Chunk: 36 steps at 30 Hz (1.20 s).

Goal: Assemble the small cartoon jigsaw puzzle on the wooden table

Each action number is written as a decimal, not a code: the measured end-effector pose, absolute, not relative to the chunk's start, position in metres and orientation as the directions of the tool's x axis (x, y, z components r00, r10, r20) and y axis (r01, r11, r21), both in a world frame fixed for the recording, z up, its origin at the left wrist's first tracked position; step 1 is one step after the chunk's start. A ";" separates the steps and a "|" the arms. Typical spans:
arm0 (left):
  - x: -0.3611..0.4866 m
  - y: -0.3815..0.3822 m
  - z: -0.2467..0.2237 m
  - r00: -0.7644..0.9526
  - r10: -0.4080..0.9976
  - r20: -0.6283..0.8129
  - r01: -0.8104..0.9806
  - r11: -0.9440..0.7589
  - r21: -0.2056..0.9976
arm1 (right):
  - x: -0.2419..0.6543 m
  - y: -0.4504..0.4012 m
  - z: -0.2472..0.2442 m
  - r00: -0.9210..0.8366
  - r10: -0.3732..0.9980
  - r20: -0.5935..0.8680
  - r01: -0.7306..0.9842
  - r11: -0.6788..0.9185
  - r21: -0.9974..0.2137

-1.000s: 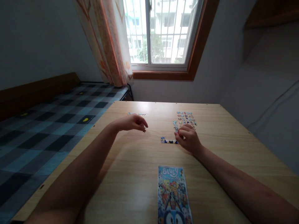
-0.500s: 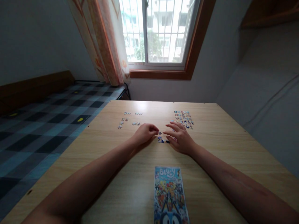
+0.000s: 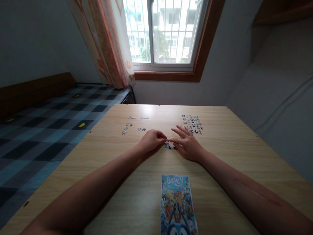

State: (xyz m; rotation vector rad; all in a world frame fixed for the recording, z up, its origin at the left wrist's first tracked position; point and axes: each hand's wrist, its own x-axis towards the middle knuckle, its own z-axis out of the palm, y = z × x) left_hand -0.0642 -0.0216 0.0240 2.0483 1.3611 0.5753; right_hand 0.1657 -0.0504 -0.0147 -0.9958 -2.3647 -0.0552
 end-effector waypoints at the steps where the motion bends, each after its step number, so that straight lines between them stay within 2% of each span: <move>1: -0.064 -0.021 0.023 0.379 0.925 0.026 0.667 -0.293 0.685 | 0.166 -0.050 -0.015 -0.563 0.646 0.515 0.670 0.722 -0.174; 11: -0.061 -0.019 0.019 0.385 0.922 0.047 0.746 -0.341 0.572 | 0.165 -0.050 -0.014 -0.579 0.642 0.503 0.664 0.729 -0.167; 19: -0.064 -0.019 0.020 0.370 0.927 0.063 0.748 -0.337 0.572 | 0.165 -0.051 -0.013 -0.579 0.653 0.489 0.663 0.726 -0.185; 27: -0.060 -0.024 0.022 0.371 0.923 0.105 0.790 -0.373 0.487 | 0.164 -0.050 -0.013 -0.588 0.651 0.481 0.657 0.730 -0.185; 36: -0.059 -0.026 0.021 0.376 0.918 0.128 0.791 -0.390 0.472 | 0.163 -0.051 -0.013 -0.604 0.642 0.472 0.654 0.738 -0.166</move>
